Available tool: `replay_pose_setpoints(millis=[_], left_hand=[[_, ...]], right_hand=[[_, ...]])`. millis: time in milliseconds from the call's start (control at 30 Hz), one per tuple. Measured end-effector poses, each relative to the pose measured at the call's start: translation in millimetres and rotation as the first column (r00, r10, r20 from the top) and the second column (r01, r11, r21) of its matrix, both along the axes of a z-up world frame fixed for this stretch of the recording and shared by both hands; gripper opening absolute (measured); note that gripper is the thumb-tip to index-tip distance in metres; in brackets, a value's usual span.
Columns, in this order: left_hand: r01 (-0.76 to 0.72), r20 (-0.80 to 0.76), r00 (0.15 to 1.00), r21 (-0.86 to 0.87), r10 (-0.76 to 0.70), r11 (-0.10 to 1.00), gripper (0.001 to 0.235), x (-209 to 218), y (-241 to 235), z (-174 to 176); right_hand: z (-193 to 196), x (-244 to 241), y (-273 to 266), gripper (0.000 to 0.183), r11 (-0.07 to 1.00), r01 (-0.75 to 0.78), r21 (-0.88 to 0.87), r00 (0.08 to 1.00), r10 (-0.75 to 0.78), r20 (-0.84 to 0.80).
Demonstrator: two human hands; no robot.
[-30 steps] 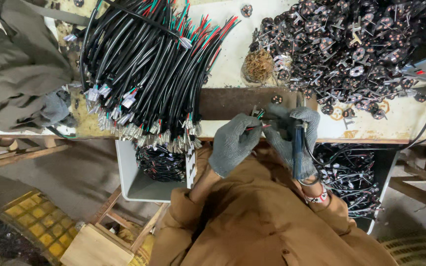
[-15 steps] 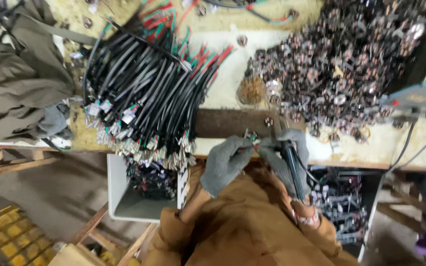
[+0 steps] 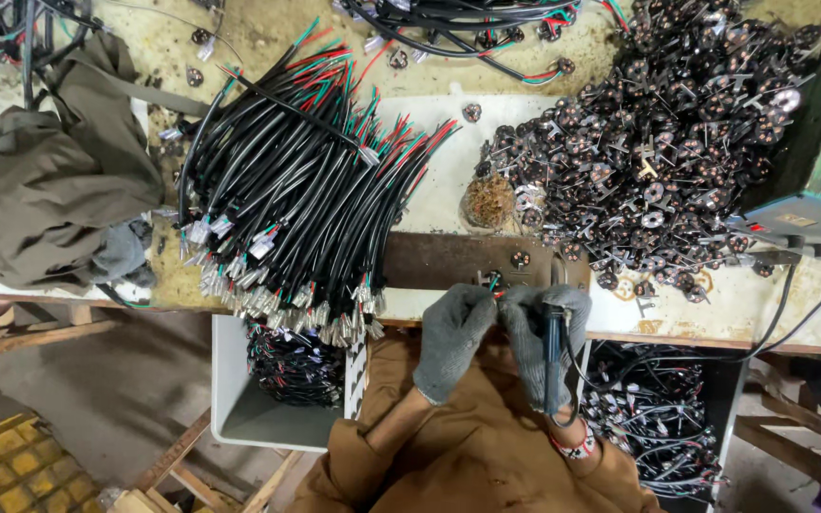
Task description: The person uses a soldering iron to attach metal connectors to the ends of black wires. They repeatedly pick up wires, apply heat to the connector, and place the finished units into a white bin.
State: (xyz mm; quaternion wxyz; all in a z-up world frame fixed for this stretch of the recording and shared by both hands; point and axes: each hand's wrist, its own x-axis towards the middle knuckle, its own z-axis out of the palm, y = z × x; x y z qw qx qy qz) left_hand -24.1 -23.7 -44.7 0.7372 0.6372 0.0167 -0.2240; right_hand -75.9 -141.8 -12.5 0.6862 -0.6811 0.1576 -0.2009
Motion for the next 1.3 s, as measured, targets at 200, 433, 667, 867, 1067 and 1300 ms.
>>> replay_pose_setpoints(millis=[200,433,667,867,1067,1300], left_hand=[[0.039,0.076,0.996,-0.009,-0.038,0.999,0.013,11.7,10.6,5.1],[0.096,0.082,0.991,0.104,-0.105,0.99,0.014,16.5,13.5,18.9],[0.078,0.108,0.99,0.094,-0.089,0.992,0.014,16.5,13.2,20.5],[0.061,0.216,0.971,0.185,-0.101,0.981,0.012,17.4,14.7,24.9],[-0.136,0.553,0.826,0.385,-0.11,0.913,0.012,35.2,15.4,58.2],[-0.249,0.625,0.722,0.635,-0.298,0.731,0.011,91.6,9.5,73.5]], right_hand=[[-10.8,9.9,-6.2,0.041,0.975,0.006,-0.222,0.999,-0.015,-0.039],[-24.1,8.7,-7.2,0.045,0.99,0.043,-0.135,0.999,-0.039,0.032],[-31.8,6.5,-13.4,0.044,0.958,0.051,-0.283,0.999,-0.053,-0.002],[-31.5,9.4,-12.6,0.049,0.918,0.08,-0.389,0.995,-0.097,-0.025],[-23.2,19.6,-35.2,0.041,0.974,-0.124,-0.188,0.991,0.133,0.035],[-43.5,6.6,-56.2,0.023,0.882,0.03,-0.47,0.999,-0.035,-0.003]])
